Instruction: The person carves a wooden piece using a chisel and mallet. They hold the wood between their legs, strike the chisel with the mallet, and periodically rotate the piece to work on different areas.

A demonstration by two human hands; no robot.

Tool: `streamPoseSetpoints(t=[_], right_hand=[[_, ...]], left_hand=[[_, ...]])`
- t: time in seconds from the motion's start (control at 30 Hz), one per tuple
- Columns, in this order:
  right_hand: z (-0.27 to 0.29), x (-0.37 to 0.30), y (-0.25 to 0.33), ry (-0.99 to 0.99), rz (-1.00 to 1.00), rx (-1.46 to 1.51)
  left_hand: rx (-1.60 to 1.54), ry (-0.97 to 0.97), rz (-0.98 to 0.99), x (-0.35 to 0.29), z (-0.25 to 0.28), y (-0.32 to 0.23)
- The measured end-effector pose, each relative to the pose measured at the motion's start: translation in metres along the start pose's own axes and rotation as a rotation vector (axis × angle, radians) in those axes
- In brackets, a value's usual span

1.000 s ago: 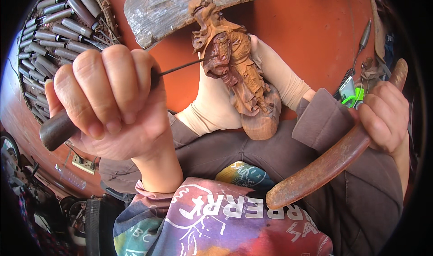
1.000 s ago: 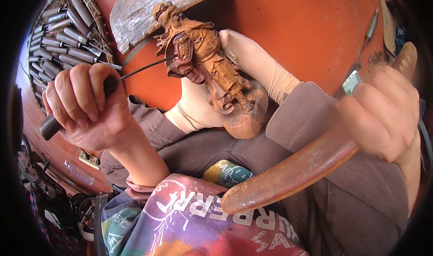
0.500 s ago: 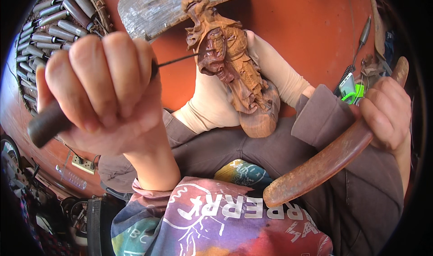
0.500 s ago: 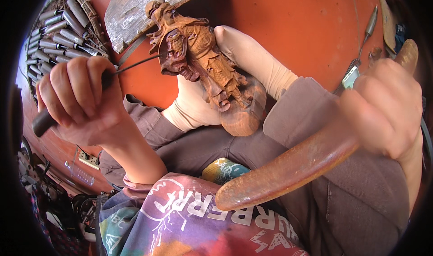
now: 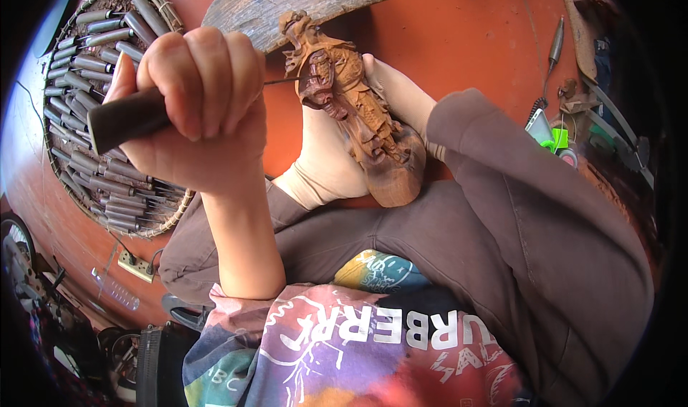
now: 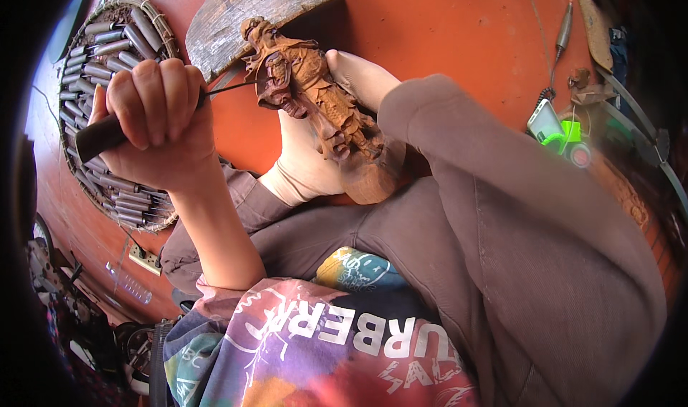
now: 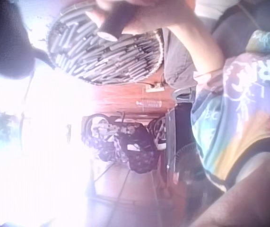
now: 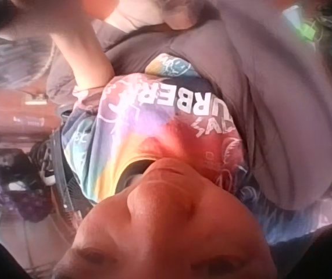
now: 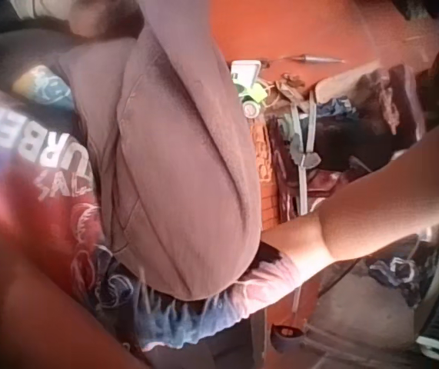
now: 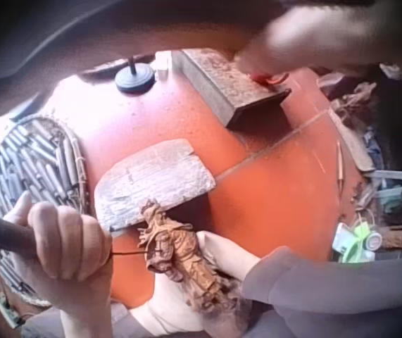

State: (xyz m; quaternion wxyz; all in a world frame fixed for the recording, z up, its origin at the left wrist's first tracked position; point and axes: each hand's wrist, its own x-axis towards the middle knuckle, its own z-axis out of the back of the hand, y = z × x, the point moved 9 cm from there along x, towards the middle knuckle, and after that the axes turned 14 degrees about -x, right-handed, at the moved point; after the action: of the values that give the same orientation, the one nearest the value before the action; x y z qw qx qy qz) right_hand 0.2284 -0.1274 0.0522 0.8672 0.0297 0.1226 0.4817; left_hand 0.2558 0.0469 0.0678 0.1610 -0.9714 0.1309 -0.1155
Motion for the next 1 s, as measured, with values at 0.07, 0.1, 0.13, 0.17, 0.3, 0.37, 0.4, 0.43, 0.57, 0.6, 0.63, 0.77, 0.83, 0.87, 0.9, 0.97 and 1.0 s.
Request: streamPoseSetpoints(t=[0.07, 0.1, 0.13, 0.17, 0.3, 0.37, 0.4, 0.43, 0.57, 0.6, 0.63, 0.77, 0.83, 0.87, 0.9, 0.97, 1.0], right_hand=[[-0.025, 0.016, 0.002, 0.006, -0.028, 0.004], [-0.039, 0.026, 0.004, 0.008, -0.036, 0.012], [-0.050, 0.034, 0.006, 0.011, -0.049, 0.014], [-0.061, 0.040, 0.008, 0.012, -0.059, 0.014], [-0.084, 0.063, 0.012, 0.008, -0.091, 0.025], [-0.088, 0.064, 0.017, 0.013, -0.100, 0.023], [-0.088, 0.065, 0.016, 0.007, -0.104, 0.026], [-0.091, 0.064, 0.017, 0.011, -0.111, 0.028], [-0.097, 0.068, 0.013, 0.010, -0.122, 0.038], [-0.098, 0.070, 0.014, 0.002, -0.118, 0.042], [-0.099, 0.069, 0.016, -0.003, -0.123, 0.049], [-0.101, 0.060, 0.014, 0.003, -0.137, 0.061], [-0.096, 0.062, 0.017, -0.005, -0.122, 0.070], [-0.094, 0.063, 0.019, -0.008, -0.112, 0.074], [-0.095, 0.062, 0.018, -0.003, -0.120, 0.073], [-0.096, 0.058, 0.016, 0.005, -0.132, 0.071], [-0.096, 0.060, 0.017, 0.001, -0.128, 0.075]], left_hand=[[-0.032, 0.014, 0.005, 0.003, 0.002, 0.002], [-0.015, -0.017, 0.010, 0.002, 0.004, 0.002], [-0.022, -0.011, 0.018, 0.002, 0.004, 0.003], [-0.030, -0.006, 0.026, 0.003, 0.005, 0.004], [-0.042, 0.022, 0.079, 0.005, 0.003, 0.005], [-0.029, 0.056, 0.127, 0.009, 0.003, 0.004], [-0.006, 0.068, 0.154, 0.010, 0.003, 0.002], [0.014, 0.068, 0.156, 0.011, 0.001, 0.005], [0.057, -0.011, 0.100, 0.008, 0.002, 0.006], [0.059, -0.063, 0.079, 0.005, 0.002, 0.003], [0.037, -0.153, 0.054, -0.003, 0.001, -0.004], [-0.032, -0.067, 0.009, -0.002, -0.008, -0.033], [-0.005, -0.097, -0.041, -0.003, -0.003, -0.043], [0.010, -0.112, -0.066, -0.004, -0.001, -0.048], [0.011, -0.138, -0.094, -0.005, 0.006, -0.041], [-0.025, -0.121, -0.065, -0.004, 0.017, -0.030], [-0.032, -0.117, -0.058, -0.004, 0.019, -0.027]])
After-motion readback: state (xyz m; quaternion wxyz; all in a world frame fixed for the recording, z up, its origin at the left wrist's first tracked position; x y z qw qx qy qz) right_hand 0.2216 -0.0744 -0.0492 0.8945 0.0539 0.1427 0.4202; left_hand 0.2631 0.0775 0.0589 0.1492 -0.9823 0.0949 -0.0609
